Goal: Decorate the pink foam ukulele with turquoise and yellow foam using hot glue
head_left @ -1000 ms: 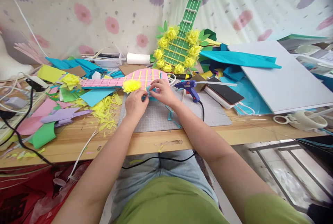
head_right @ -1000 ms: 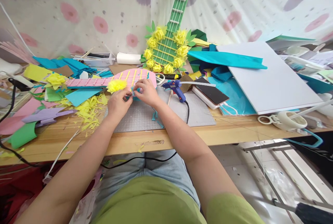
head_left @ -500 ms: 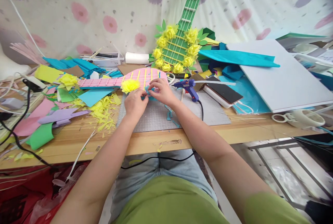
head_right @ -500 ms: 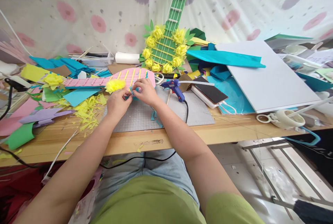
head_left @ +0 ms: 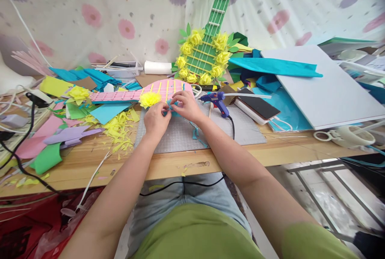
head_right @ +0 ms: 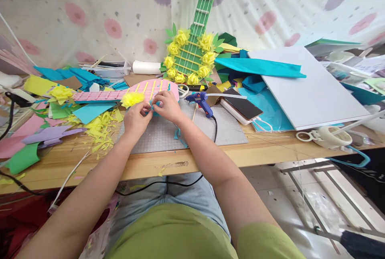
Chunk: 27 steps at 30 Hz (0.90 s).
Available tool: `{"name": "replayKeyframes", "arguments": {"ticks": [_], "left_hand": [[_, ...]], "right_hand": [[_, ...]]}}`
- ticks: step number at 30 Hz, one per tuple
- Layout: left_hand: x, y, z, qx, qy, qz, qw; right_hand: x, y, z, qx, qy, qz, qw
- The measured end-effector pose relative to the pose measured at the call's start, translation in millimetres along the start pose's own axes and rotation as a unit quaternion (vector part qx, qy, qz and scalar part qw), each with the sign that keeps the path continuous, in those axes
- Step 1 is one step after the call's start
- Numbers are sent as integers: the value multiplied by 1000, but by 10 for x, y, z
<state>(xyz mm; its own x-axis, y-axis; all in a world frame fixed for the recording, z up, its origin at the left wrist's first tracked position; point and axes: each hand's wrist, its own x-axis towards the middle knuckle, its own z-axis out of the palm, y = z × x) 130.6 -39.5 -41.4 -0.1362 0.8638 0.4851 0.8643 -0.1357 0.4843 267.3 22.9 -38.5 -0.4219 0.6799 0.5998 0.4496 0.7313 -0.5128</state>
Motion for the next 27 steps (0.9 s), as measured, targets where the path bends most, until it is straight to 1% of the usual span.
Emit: {"name": "replayKeyframes", "arguments": {"ticks": [4, 8, 11, 17, 19, 21, 24, 27], "left_hand": [[-3, 4, -5, -40, 5, -34, 999], [0, 14, 1, -64, -2, -60, 996], [6, 17, 12, -73, 4, -69, 995], [6, 9, 27, -92, 33, -81, 992], [3, 9, 23, -102, 49, -82, 990], [5, 6, 12, -118, 78, -78, 987], [28, -9, -28, -150, 131, -67, 978], [75, -26, -99, -158, 161, -65, 972]], "right_hand": [[-1, -3, -5, 3, 3, -7, 1000], [4, -23, -29, 8, 19, -9, 1000], [8, -33, -50, 8, 35, -10, 999], [11, -39, -70, 19, 52, -19, 998], [13, -34, -82, 21, 57, -17, 998], [19, -17, -103, 19, 67, -3, 998], [36, 25, -149, 15, 89, 35, 995], [48, 66, -209, 24, 102, 77, 991]]}}
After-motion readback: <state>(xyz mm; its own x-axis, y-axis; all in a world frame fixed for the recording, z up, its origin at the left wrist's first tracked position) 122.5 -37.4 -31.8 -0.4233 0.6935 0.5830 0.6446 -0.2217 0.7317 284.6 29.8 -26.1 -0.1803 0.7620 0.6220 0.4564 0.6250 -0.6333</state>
